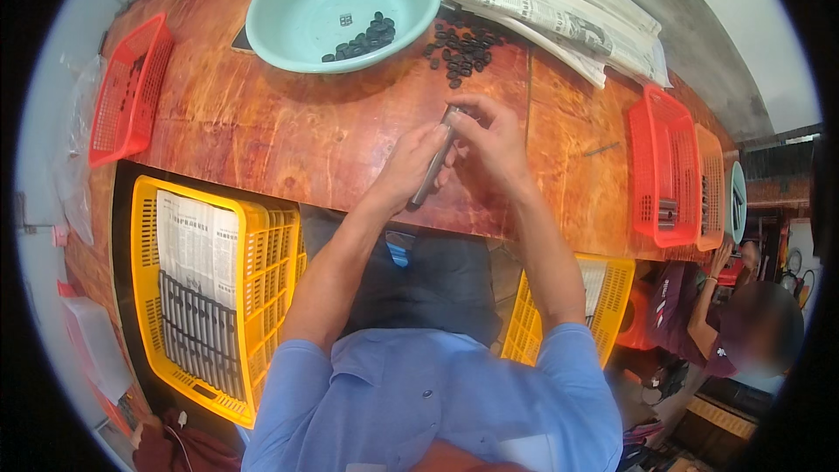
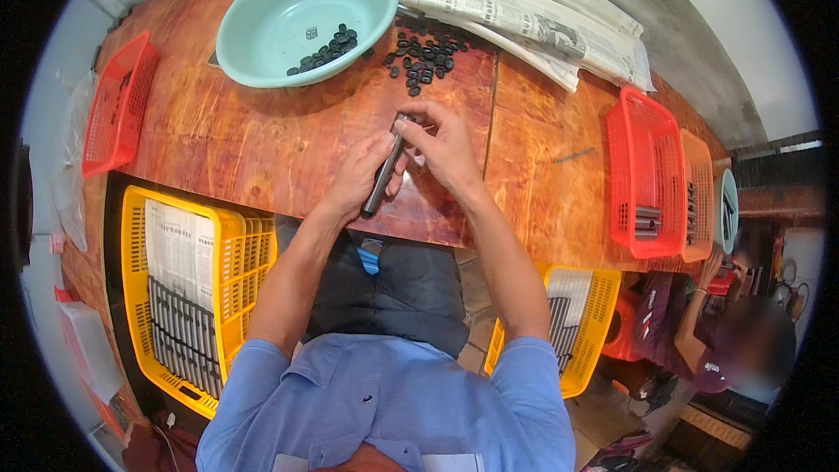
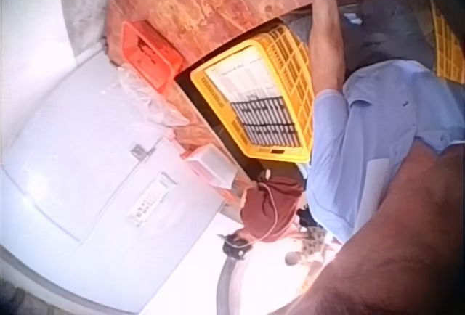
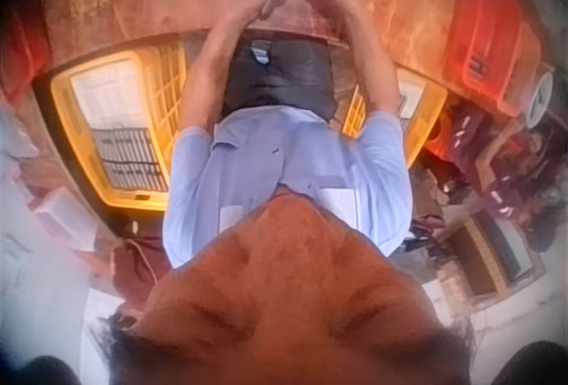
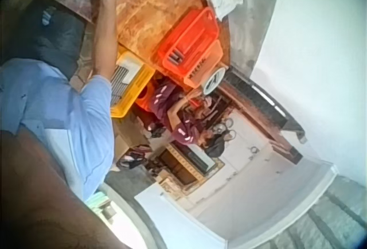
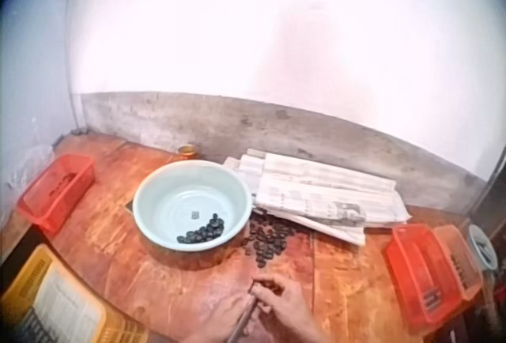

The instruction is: The person repeatedly picks up small black objects from a bowl and table, inserts them into a metal tube, and places the filled tube into a yellow basket. The process is repeated multiple times.

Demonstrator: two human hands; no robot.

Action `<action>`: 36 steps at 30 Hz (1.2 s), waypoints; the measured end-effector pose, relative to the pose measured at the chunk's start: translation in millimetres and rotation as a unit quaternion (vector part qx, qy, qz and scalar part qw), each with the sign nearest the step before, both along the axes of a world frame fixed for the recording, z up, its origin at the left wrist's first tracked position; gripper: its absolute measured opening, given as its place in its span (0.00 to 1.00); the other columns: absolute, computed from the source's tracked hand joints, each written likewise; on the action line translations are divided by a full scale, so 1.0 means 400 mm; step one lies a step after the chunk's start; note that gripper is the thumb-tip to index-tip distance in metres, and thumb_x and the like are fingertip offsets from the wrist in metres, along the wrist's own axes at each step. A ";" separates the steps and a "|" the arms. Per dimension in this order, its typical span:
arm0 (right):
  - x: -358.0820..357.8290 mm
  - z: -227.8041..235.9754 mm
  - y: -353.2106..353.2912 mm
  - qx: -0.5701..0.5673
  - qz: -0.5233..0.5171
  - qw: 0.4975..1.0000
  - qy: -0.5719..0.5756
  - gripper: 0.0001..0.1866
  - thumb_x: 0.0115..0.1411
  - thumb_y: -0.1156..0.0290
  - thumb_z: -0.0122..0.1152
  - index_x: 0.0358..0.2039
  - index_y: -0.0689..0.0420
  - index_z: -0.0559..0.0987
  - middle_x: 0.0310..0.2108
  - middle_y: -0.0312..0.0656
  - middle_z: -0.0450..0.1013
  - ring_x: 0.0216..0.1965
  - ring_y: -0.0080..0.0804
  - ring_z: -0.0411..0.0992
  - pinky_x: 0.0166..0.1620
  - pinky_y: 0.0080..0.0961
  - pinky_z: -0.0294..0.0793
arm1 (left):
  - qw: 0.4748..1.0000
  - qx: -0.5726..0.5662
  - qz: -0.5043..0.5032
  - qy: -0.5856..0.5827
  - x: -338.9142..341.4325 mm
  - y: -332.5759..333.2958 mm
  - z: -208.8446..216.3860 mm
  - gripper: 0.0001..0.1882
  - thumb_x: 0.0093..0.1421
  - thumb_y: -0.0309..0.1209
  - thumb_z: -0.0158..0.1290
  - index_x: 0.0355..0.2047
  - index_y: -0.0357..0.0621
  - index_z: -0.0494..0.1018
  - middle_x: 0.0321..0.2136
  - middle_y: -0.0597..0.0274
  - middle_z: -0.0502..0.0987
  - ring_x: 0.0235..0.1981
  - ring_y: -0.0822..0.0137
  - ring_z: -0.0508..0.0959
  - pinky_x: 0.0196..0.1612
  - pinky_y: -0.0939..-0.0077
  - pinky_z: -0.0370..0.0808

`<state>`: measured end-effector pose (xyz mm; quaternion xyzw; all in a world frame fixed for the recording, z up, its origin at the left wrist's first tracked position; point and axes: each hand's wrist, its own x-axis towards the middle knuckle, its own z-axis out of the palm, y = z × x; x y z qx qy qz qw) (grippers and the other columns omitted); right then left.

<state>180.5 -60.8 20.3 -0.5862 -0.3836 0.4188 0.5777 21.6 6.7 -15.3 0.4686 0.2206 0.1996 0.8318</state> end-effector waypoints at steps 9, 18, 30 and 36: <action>0.016 -0.012 -0.044 0.032 -0.006 0.999 0.033 0.17 0.69 0.73 0.60 0.56 0.62 0.77 0.39 0.36 0.78 0.29 0.14 0.71 0.26 0.14 0.68 | 0.998 0.056 -0.011 0.021 -0.010 -0.017 0.005 0.16 0.75 0.38 0.49 0.53 0.38 0.73 0.34 0.61 0.79 0.31 0.75 0.80 0.34 0.80 0.78; 0.065 -0.005 -0.089 0.017 -0.003 1.000 0.002 0.17 0.69 0.71 0.61 0.57 0.61 0.78 0.42 0.37 0.79 0.31 0.14 0.72 0.24 0.13 0.68 | 0.845 0.516 0.062 0.128 -0.003 -0.027 0.040 0.15 0.69 0.30 0.55 0.52 0.36 0.73 0.36 0.50 0.78 0.38 0.52 0.80 0.41 0.59 0.76; 0.108 -0.038 -0.114 -0.041 0.012 0.961 -0.275 0.15 0.60 0.74 0.65 0.48 0.63 0.83 0.39 0.49 0.81 0.40 0.44 0.80 0.46 0.37 0.77 | 0.604 0.785 0.014 0.140 0.021 0.011 0.024 0.19 0.61 0.32 0.61 0.50 0.39 0.73 0.36 0.53 0.75 0.39 0.52 0.76 0.43 0.60 0.73; 0.091 -0.027 -0.128 -0.007 0.023 0.931 -0.365 0.13 0.61 0.77 0.64 0.47 0.62 0.82 0.42 0.49 0.81 0.45 0.46 0.79 0.49 0.36 0.77 | 0.612 0.776 0.026 0.151 0.015 -0.001 0.017 0.21 0.61 0.31 0.62 0.52 0.38 0.73 0.37 0.55 0.75 0.41 0.54 0.76 0.44 0.62 0.74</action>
